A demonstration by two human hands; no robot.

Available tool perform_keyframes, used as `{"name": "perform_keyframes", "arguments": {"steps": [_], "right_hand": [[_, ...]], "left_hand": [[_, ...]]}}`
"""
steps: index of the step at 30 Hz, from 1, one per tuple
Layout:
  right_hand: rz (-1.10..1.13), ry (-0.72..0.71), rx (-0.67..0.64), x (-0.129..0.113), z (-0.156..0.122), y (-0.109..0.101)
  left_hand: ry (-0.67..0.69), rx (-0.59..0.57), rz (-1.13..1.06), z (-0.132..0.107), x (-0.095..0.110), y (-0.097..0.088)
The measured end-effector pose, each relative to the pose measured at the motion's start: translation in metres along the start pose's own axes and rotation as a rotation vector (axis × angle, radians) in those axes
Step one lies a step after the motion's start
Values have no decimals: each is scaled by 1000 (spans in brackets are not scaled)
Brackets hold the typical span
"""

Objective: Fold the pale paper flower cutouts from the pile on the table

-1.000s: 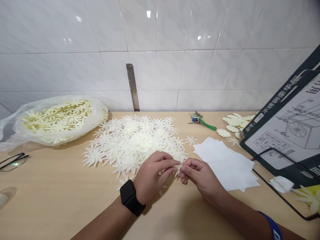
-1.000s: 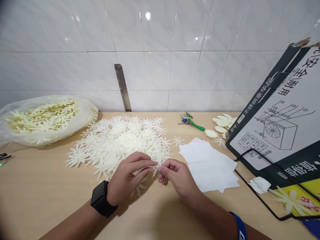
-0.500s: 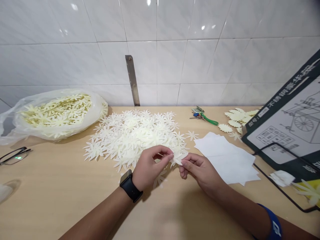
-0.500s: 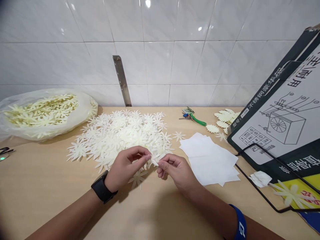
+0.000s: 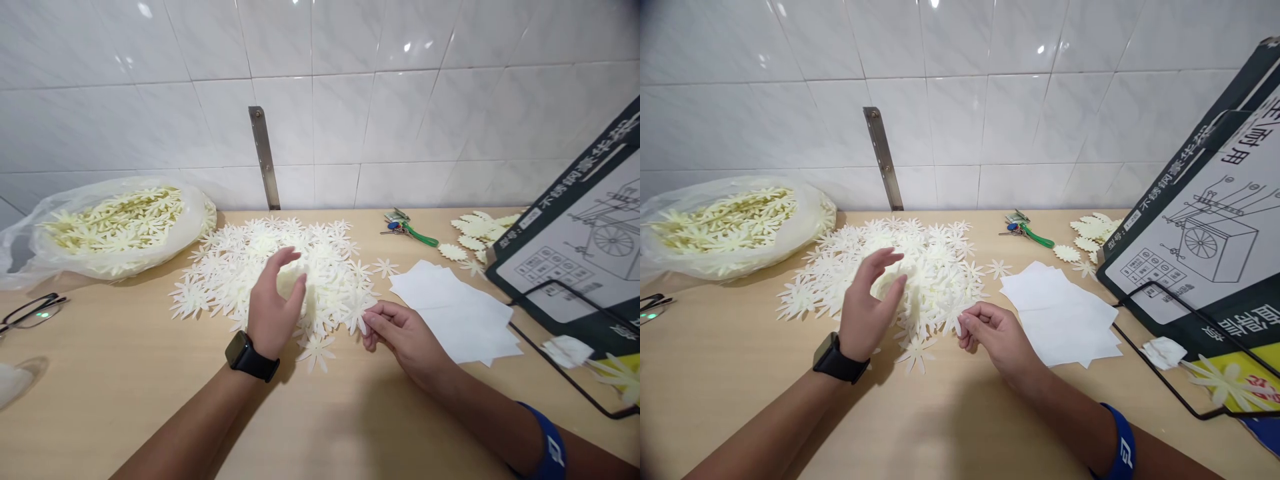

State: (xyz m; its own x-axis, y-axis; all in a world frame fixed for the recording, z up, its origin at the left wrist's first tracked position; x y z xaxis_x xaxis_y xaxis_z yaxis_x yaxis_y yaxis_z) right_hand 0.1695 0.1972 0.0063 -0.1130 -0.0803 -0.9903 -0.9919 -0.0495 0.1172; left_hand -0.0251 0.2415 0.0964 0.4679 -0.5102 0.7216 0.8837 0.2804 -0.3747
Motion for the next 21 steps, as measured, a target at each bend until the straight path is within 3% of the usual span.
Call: {"name": "perform_keyframes", "arguments": {"steps": [3, 6, 8, 10, 12, 15, 17, 21], "right_hand": [[-18, 2, 13, -1, 0, -1], [-59, -9, 6, 0, -1, -2], [-67, -16, 9, 2, 0, -4], [-88, -23, 32, 5, 1, -8], [-122, -29, 57, 7, 2, -12], [-195, -37, 76, 4, 2, -14], [-292, -38, 76, 2, 1, -15], [-425, -33, 66, 5, 4, -18]], "left_hand": [[119, -211, -36, -15, 21, 24], [24, -453, -153, -34, 24, 52], [-88, -512, -200, -38, 18, 61], [-204, -426, -221, -30, 3, 53], [-271, -249, -181, -12, -15, 31], [-234, 20, 58, 26, -39, -18], [-203, 83, 312, 56, -57, -47], [-262, 152, 553, 117, -109, -117]]}}
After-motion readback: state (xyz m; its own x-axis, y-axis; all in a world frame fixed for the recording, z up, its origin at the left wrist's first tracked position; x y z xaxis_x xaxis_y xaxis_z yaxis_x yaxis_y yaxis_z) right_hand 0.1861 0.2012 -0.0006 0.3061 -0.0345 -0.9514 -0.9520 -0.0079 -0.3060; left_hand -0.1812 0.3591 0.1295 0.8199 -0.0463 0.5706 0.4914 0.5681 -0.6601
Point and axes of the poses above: each hand's wrist, its own z-axis towards the middle knuckle, its own y-axis out of the palm, x = y × z, the point moved 9 cm from there along z, towards the middle knuckle, and after that the axes turned 2 degrees about x, right-handed, at the moved point
